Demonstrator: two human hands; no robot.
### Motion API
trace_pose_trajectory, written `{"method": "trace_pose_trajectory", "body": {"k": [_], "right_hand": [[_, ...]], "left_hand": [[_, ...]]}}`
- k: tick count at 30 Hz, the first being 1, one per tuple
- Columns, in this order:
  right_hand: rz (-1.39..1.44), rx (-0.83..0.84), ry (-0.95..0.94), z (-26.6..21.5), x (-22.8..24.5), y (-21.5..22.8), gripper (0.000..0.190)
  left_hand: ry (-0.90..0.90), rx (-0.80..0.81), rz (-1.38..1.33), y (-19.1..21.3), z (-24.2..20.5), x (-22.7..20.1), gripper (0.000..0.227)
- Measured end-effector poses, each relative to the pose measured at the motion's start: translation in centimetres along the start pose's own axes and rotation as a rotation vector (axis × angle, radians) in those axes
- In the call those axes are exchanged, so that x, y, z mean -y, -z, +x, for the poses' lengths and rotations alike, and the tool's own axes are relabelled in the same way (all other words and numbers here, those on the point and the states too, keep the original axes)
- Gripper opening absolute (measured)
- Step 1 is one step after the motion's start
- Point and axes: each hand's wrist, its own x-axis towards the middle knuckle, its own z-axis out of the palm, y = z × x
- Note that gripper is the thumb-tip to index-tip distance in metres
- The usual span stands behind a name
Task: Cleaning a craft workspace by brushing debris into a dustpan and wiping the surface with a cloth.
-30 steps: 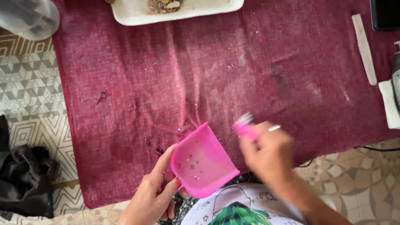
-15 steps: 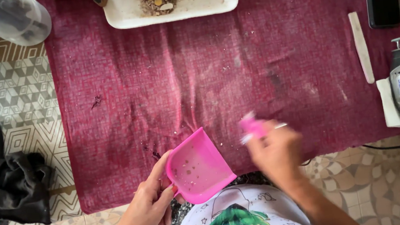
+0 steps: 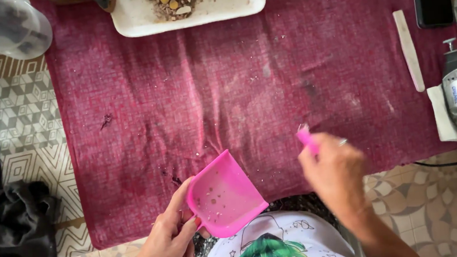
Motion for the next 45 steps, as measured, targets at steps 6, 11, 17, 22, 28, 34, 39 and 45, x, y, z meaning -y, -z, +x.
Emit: {"method": "trace_pose_trajectory", "body": {"k": [6,11,17,22,28,34,39,45], "right_hand": [[0.555,0.157,0.201,-1.9,7.3,0.0,0.017],[0.875,0.183,-0.089,1.9,6.9,2.5,0.019],[0.719,-0.327,0.028,7.0,-0.4,-1.0,0.009],[0.738,-0.387,0.1,7.4,-1.7,-3.6,0.006],[0.763,-0.398,0.23,7.5,-1.5,-2.7,0.002],[0.82,-0.374,0.252,7.3,-1.9,-2.1,0.003],[0.807,-0.406,0.23,6.9,-3.0,-4.1,0.02],[0.816,-0.356,0.25,7.4,-2.9,-2.8,0.028]], "left_hand": [[0.028,-0.023,-0.005,-0.3,-0.1,-0.3,0.077],[-0.124,0.032,-0.132,0.1,0.0,0.3,0.078],[-0.443,-0.153,-0.401,4.2,0.6,-5.2,0.075],[-0.616,-0.47,-0.078,9.7,3.3,-14.8,0.077],[-0.549,-0.587,0.285,12.1,4.3,-25.1,0.076],[-0.432,-0.701,0.683,12.6,7.3,-28.6,0.084],[-0.421,-0.72,0.959,11.3,9.0,-28.5,0.094],[-0.436,-0.792,1.452,10.9,10.2,-26.8,0.099]]}}
